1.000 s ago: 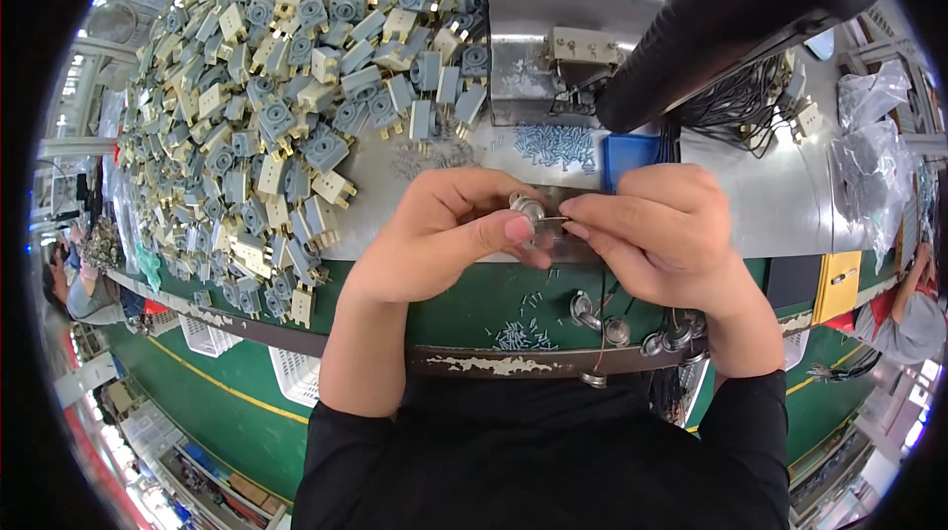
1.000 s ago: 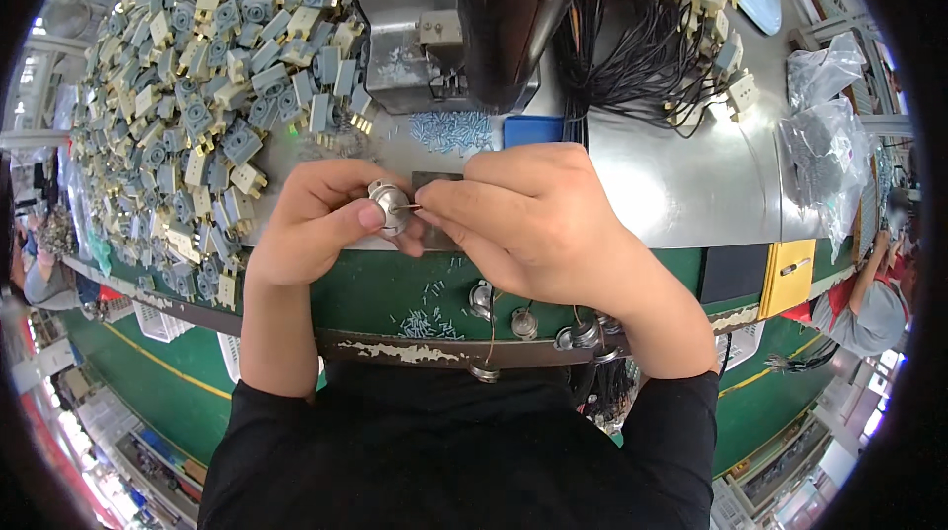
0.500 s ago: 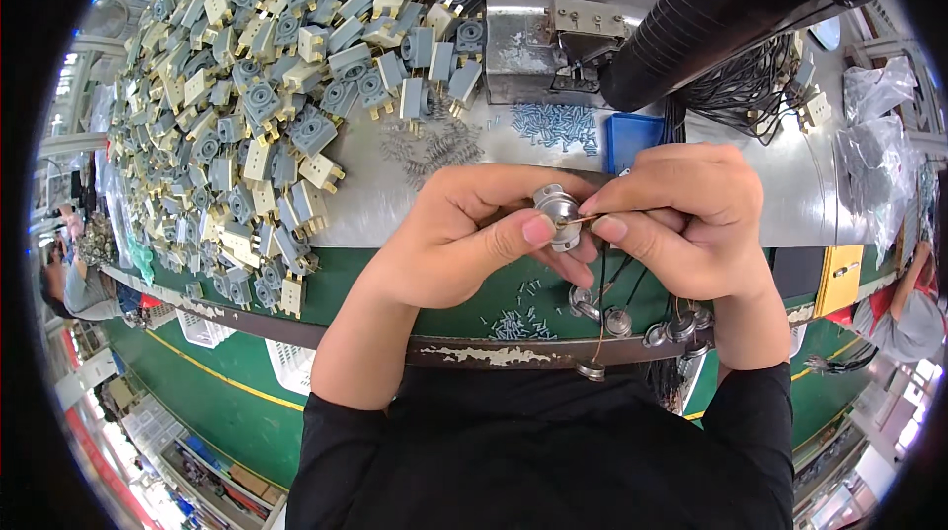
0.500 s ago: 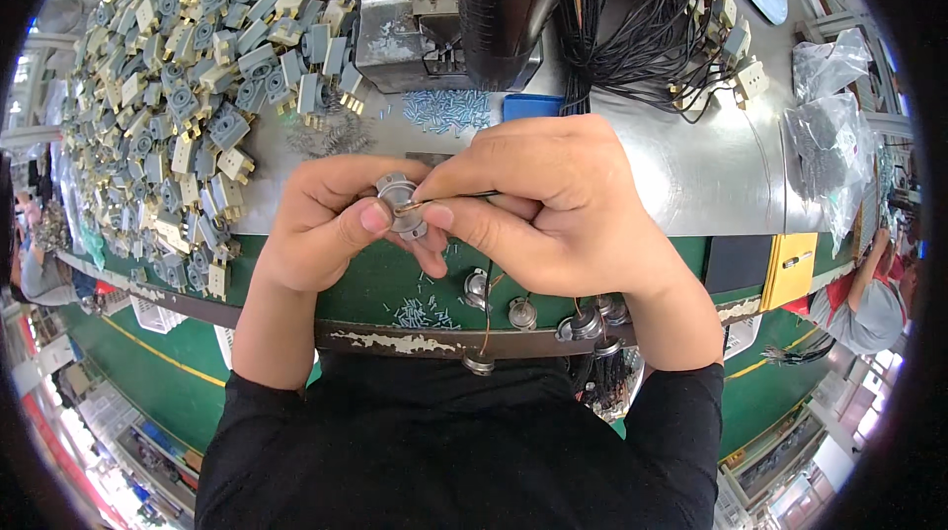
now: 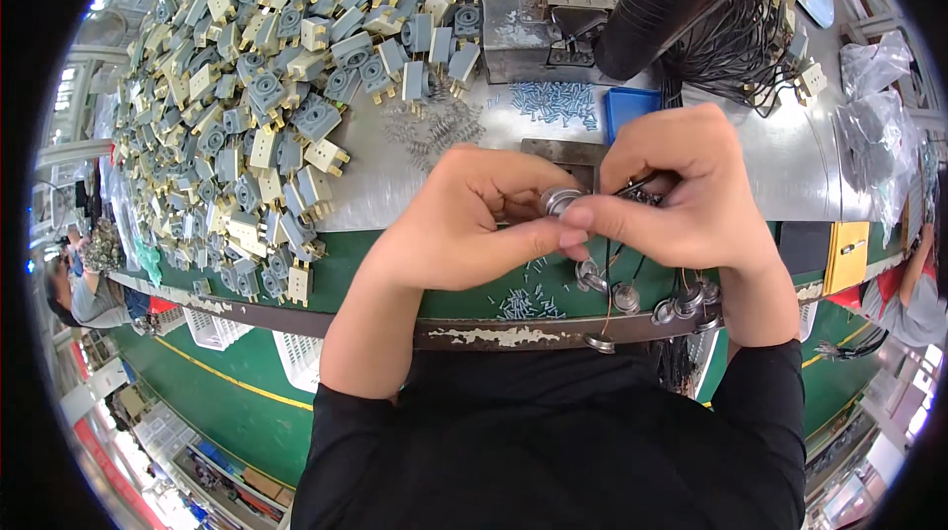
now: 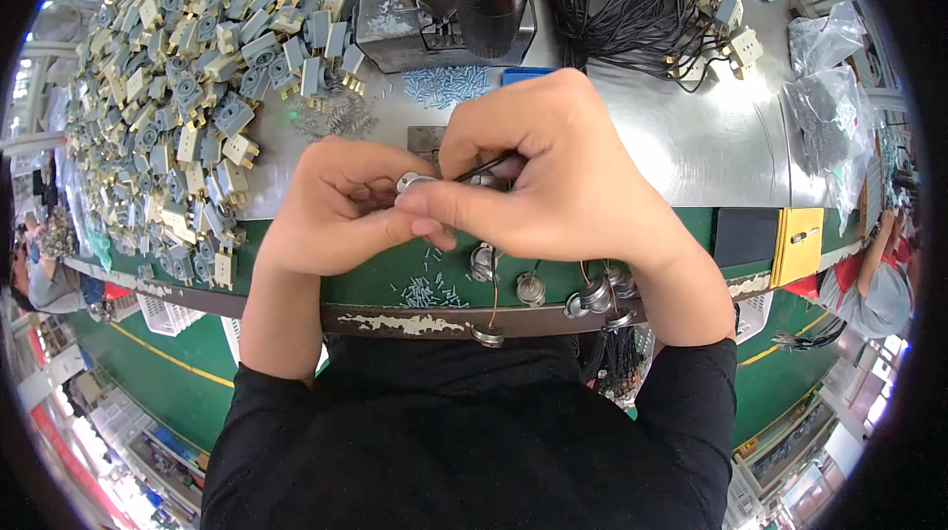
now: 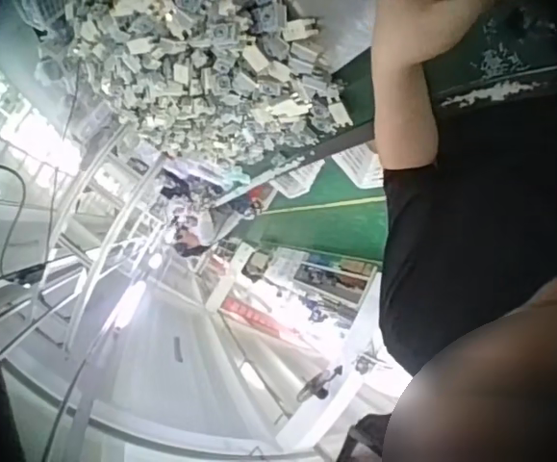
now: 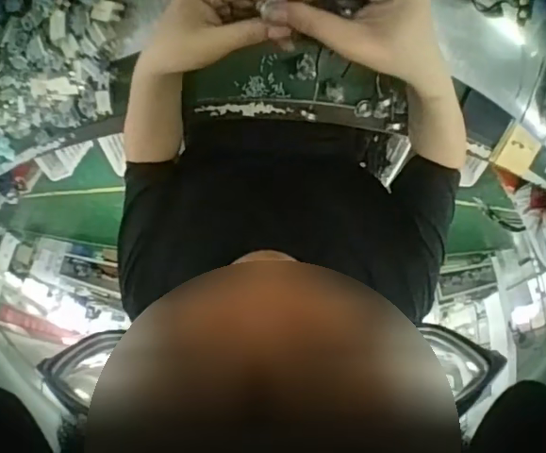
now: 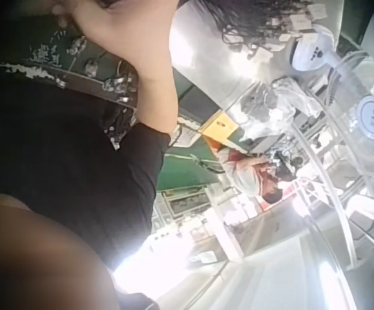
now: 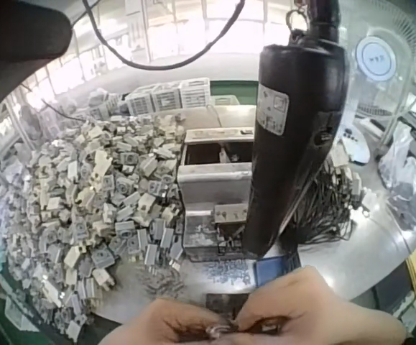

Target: Assembling electronic modules by connecting wiring harnesses and securing them to plates using an electric screwdriver.

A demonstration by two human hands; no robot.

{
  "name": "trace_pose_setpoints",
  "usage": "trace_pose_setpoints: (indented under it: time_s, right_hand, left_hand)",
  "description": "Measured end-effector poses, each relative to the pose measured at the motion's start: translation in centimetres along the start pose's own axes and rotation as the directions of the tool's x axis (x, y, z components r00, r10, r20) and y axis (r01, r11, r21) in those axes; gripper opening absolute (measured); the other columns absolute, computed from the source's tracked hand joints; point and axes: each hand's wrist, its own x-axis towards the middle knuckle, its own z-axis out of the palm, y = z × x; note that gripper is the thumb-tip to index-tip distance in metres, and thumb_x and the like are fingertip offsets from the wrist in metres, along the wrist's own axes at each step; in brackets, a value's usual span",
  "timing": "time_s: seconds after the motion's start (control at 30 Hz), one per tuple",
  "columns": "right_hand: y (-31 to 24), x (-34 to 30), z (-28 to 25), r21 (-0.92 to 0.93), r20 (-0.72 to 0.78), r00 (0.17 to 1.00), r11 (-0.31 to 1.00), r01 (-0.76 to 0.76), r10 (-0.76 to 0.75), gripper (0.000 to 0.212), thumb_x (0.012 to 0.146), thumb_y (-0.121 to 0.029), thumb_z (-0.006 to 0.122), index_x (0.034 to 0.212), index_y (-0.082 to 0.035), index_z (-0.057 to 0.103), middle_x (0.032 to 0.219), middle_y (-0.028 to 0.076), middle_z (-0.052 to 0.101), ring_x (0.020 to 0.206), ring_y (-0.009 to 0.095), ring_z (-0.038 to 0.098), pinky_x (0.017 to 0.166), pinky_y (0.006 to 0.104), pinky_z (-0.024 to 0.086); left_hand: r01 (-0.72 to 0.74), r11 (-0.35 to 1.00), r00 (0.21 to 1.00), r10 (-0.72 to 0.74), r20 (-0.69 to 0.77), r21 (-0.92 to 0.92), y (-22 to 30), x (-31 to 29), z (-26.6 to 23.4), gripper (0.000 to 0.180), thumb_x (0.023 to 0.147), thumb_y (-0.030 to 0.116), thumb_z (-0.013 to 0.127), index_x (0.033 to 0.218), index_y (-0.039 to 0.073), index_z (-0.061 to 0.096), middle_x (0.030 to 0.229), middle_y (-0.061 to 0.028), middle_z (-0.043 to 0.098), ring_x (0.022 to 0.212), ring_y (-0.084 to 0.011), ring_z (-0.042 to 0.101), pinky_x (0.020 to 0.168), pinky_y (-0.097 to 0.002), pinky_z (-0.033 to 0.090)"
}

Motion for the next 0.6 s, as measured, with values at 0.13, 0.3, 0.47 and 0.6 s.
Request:
trace_pose_setpoints:
  time_s: [0.13,0.3,0.47,0.6]
  right_hand:
    - [0.5,0.4,-1.0,0.344,0.130,0.934,0.868,-0.358,0.333,0.031,0.078,-0.016,0.090,0.067,-0.003,0.064,0.061,-0.003,0.055,0.054,0.003,0.042,0.049,0.0239,0.026]
    - [1.7,0.1,-0.4,0.513,0.260,0.902,0.742,-0.432,0.345,0.031,0.081,-0.017,0.091,0.071,-0.003,0.064,0.067,-0.006,0.057,0.059,0.000,0.040,0.051,0.0217,0.026]
    - [1.4,-0.1,0.0,0.428,0.222,0.919,0.814,-0.393,0.326,0.028,0.080,-0.015,0.091,0.074,-0.003,0.066,0.068,-0.006,0.057,0.060,0.000,0.041,0.052,0.0207,0.027]
    - [1.1,-0.1,-0.5,0.319,0.127,0.970,0.917,-0.240,0.209,0.022,0.085,-0.017,0.083,0.079,0.000,0.070,0.068,0.000,0.062,0.059,0.005,0.050,0.052,0.0228,0.034]
  left_hand:
    - [-0.123,0.992,0.990,0.121,-0.070,-0.034,-0.2,-0.3,1.5,0.023,0.091,-0.007,0.074,0.112,-0.015,0.069,0.097,-0.0207,0.076,0.089,-0.0263,0.078,0.079,-0.0363,0.065]
    - [-0.246,0.958,0.967,0.253,-0.031,0.150,-1.1,-0.4,1.5,0.024,0.093,-0.008,0.072,0.116,-0.014,0.067,0.101,-0.0219,0.075,0.091,-0.0277,0.077,0.081,-0.0397,0.066]
    - [-0.110,0.993,0.993,0.109,0.045,0.036,-0.7,-0.2,0.6,0.022,0.095,-0.004,0.071,0.115,-0.013,0.067,0.100,-0.0210,0.075,0.091,-0.0282,0.077,0.079,-0.0407,0.066]
    - [-0.107,0.967,0.994,0.108,-0.009,-0.230,-0.7,-0.5,0.7,0.023,0.098,0.003,0.071,0.115,-0.012,0.065,0.099,-0.0204,0.076,0.089,-0.0300,0.078,0.075,-0.0403,0.067]
